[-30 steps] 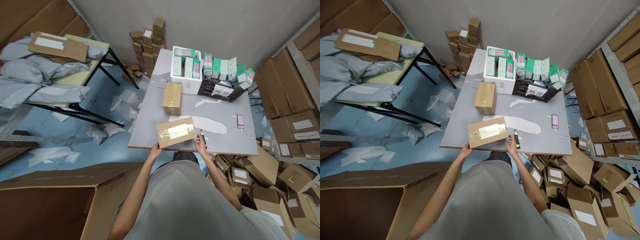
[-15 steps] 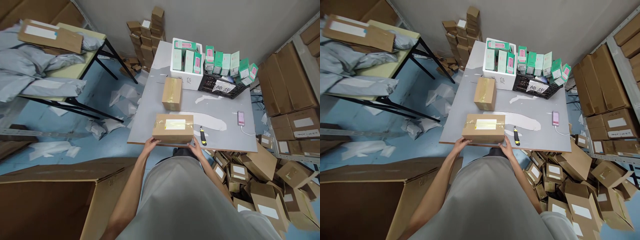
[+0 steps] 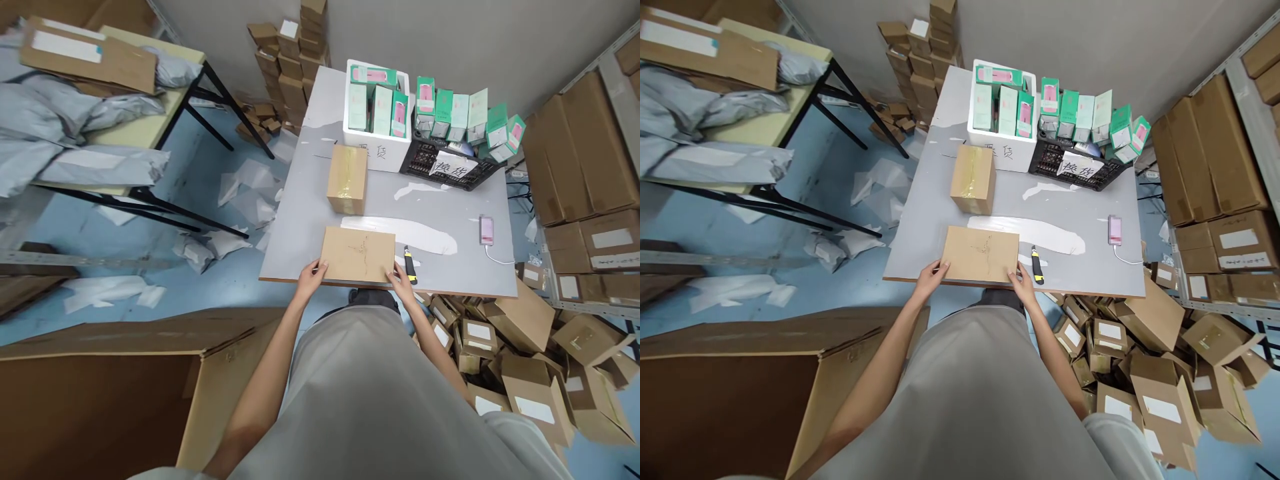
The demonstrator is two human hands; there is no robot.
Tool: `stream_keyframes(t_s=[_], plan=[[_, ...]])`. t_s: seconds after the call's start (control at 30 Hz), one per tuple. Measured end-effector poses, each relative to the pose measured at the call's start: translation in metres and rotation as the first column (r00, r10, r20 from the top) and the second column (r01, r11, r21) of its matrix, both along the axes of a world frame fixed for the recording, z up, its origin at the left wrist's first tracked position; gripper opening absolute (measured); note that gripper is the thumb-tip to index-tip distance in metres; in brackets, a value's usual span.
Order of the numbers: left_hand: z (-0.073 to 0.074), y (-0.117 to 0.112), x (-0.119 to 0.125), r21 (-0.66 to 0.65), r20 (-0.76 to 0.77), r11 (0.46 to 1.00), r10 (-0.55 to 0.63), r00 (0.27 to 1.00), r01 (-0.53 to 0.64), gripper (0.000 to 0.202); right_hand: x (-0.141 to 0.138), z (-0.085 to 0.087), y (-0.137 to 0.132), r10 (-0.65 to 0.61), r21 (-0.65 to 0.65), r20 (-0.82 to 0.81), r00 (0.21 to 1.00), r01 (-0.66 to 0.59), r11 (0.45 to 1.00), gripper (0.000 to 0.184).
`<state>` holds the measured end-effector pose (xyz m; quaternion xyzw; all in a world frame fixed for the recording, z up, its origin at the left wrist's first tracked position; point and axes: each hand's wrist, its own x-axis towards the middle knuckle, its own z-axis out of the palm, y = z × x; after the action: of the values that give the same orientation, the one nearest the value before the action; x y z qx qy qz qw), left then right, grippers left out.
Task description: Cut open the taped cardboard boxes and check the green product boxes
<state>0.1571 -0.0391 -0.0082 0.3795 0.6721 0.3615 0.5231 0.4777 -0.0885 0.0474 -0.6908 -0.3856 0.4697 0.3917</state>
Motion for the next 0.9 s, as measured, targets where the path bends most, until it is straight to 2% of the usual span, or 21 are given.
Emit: stream_keyframes(t_s=[0.07,0.17,0.3,0.43,0.5,0.6,0.67,0.77,0.83,0.9], plan=[[-0.004,-0.005,-0.004,-0.033,0.037,0.999,0.028,0.999,-0.027,0.046,0.008,-0.008,-0.005,-0.062,-0.035,0.032,0.998,0.063,0.997,0.088],[-0.01,-0.016,-0.013,-0.102,0.065,0.992,0.078,0.995,-0.071,0.045,0.016,-0.017,-0.016,-0.111,-0.076,0.063,0.992,0.115,0.99,0.076],[-0.015,-0.032,-0.016,-0.131,0.075,0.988,0.089,0.993,-0.078,0.029,0.014,-0.023,-0.028,-0.093,-0.082,0.077,0.993,0.099,0.992,0.055],[-0.012,-0.037,-0.01,-0.088,0.105,0.994,0.074,0.992,-0.064,0.028,0.007,-0.02,-0.028,-0.077,-0.064,0.086,0.993,0.082,0.995,0.057],[-0.006,-0.031,-0.01,-0.042,0.111,0.997,0.074,0.991,-0.07,0.031,0.006,-0.013,-0.021,-0.077,-0.03,0.096,0.992,0.08,0.996,0.063],[0.007,-0.013,-0.013,0.092,0.101,0.993,0.061,0.993,-0.071,0.038,0.009,0.006,-0.004,-0.054,0.096,0.121,0.991,0.042,0.994,0.067],[0.018,0.002,-0.016,0.221,0.073,0.973,0.043,0.996,-0.059,0.046,0.013,0.02,0.01,-0.045,0.179,0.155,0.987,0.017,0.984,0.065],[0.031,0.018,-0.017,0.357,0.02,0.932,0.058,0.998,-0.062,0.051,0.018,0.034,0.026,-0.031,0.223,0.208,0.978,-0.016,0.975,0.062],[0.032,0.023,-0.016,0.381,-0.006,0.922,0.08,0.997,-0.072,0.05,0.018,0.035,0.03,-0.007,0.213,0.229,0.973,-0.043,0.976,0.062],[0.026,0.023,-0.014,0.363,-0.026,0.929,0.09,0.996,-0.074,0.048,0.017,0.031,0.028,0.01,0.179,0.236,0.972,-0.054,0.982,0.064]])
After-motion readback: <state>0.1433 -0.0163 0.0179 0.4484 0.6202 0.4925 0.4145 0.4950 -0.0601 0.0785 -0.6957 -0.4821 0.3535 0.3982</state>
